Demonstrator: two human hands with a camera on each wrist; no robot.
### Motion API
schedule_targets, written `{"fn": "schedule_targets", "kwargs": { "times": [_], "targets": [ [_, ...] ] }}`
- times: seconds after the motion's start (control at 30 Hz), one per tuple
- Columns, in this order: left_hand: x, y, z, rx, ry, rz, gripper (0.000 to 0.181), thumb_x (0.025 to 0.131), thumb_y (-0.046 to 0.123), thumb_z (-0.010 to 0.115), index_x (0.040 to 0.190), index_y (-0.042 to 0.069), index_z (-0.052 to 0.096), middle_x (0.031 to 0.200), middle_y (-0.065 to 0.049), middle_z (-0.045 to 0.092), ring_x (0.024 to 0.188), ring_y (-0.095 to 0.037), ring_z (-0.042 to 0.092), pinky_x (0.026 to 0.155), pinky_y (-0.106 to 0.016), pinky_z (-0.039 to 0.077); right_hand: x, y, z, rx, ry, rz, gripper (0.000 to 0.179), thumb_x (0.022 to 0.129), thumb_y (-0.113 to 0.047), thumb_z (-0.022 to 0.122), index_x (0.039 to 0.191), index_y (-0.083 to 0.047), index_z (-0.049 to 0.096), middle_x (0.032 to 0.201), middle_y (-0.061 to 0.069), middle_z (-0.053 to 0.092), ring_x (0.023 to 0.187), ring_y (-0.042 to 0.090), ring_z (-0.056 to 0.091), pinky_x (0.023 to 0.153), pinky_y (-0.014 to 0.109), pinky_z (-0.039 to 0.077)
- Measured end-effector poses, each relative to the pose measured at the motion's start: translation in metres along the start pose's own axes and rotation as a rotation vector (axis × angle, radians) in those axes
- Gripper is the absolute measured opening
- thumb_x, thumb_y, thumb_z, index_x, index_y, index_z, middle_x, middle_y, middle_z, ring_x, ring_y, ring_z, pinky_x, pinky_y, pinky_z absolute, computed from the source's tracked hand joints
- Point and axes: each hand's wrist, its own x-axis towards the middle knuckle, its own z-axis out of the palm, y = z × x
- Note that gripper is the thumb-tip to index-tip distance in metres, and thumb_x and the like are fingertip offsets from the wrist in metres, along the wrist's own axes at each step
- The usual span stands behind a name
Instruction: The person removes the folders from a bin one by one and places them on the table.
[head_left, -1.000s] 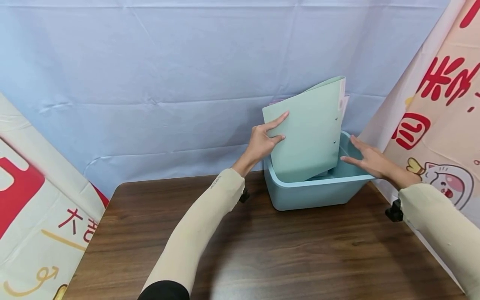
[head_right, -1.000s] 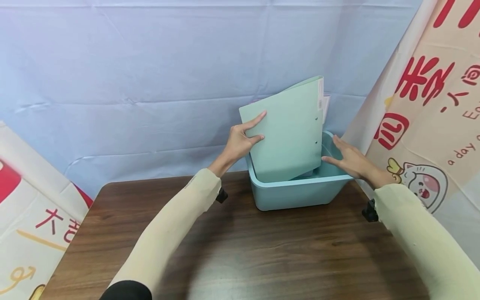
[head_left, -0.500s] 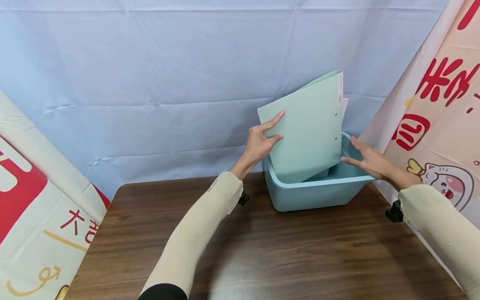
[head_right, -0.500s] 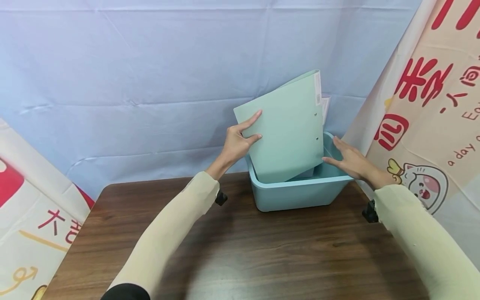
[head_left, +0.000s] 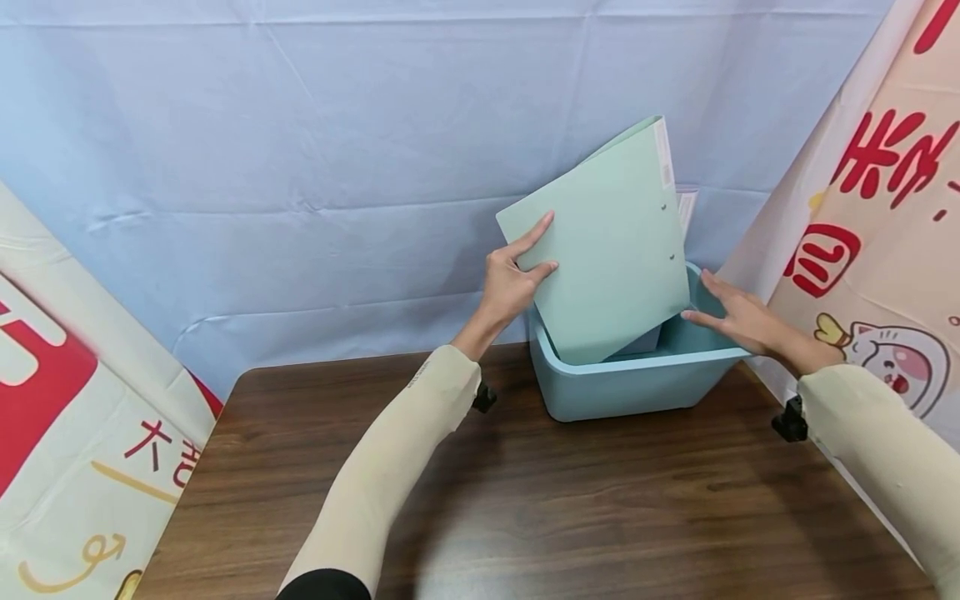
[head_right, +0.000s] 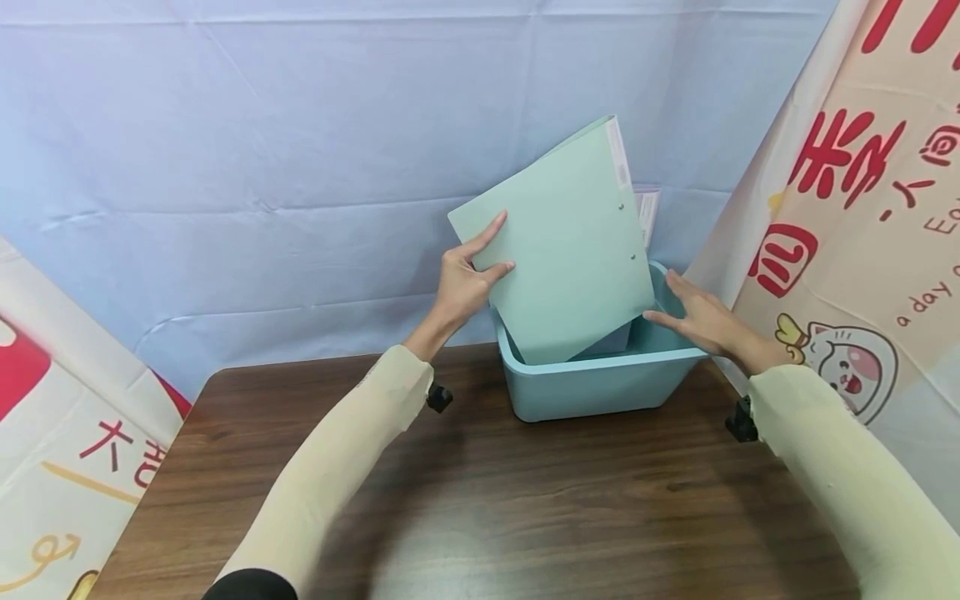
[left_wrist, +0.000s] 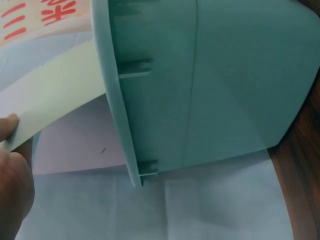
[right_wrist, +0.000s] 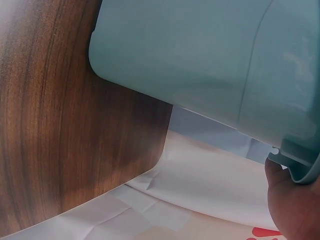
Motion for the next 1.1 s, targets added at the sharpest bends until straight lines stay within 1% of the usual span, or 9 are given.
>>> {"fn": "schedule_targets", "kwargs": {
  "times": [0.13,0.4,0.63,0.8,0.93,1.1],
  "targets": [
    [0.001,0.001,-0.001,0.004,0.009,0.031,0.064,0.08,-0.013,0.071,0.138,0.01,0.056,0.14,0.003,0.055,0.13,-0.001,0.047,0.105,-0.023,0.042,0.0,0.001,0.0,0.002,0.004,-0.004,0.095,0.096,-0.056,0.05,0.156,-0.007,-0.006,0.162,0.021,-0.003,0.145,0.048,0.006,0.108,0.072,0.012],
    [0.0,0.003,-0.004,-0.006,0.038,0.042,0.065,0.08,-0.012,0.072,0.139,0.011,0.055,0.142,0.004,0.053,0.132,-0.001,0.045,0.106,-0.024,0.04,0.001,0.003,0.0,-0.002,-0.008,0.005,0.097,0.095,-0.057,0.05,0.156,-0.008,-0.007,0.161,0.022,-0.004,0.145,0.05,0.006,0.105,0.075,0.013],
    [-0.001,0.008,-0.008,-0.015,0.102,0.047,0.066,0.08,-0.013,0.071,0.14,0.01,0.053,0.143,0.004,0.052,0.133,-0.001,0.044,0.108,-0.024,0.038,-0.001,0.0,0.0,0.006,0.011,-0.011,0.096,0.096,-0.054,0.052,0.156,-0.006,-0.004,0.162,0.021,-0.002,0.146,0.048,0.006,0.109,0.071,0.012],
    [-0.001,0.011,-0.012,-0.027,0.142,0.059,0.066,0.08,-0.014,0.071,0.14,0.008,0.053,0.143,0.002,0.052,0.133,-0.002,0.044,0.109,-0.025,0.038,-0.001,0.0,0.0,0.006,0.005,-0.001,0.097,0.095,-0.056,0.051,0.156,-0.008,-0.006,0.161,0.023,-0.002,0.144,0.05,0.006,0.106,0.074,0.012],
    [-0.001,0.012,-0.016,-0.036,0.177,0.081,0.067,0.079,-0.014,0.071,0.14,0.007,0.052,0.144,0.0,0.051,0.134,-0.004,0.044,0.109,-0.026,0.038,-0.001,0.0,0.0,0.004,0.013,-0.003,0.096,0.095,-0.056,0.052,0.156,-0.008,-0.005,0.161,0.024,0.0,0.144,0.05,0.008,0.105,0.075,0.014],
    [-0.002,0.014,-0.021,-0.062,0.197,0.099,0.068,0.079,-0.013,0.072,0.141,0.007,0.051,0.144,0.001,0.051,0.135,-0.006,0.044,0.108,-0.029,0.04,-0.001,0.0,0.0,0.002,0.021,-0.005,0.095,0.095,-0.055,0.053,0.157,-0.009,-0.004,0.161,0.023,0.001,0.145,0.049,0.008,0.105,0.074,0.014]
  ]
}}
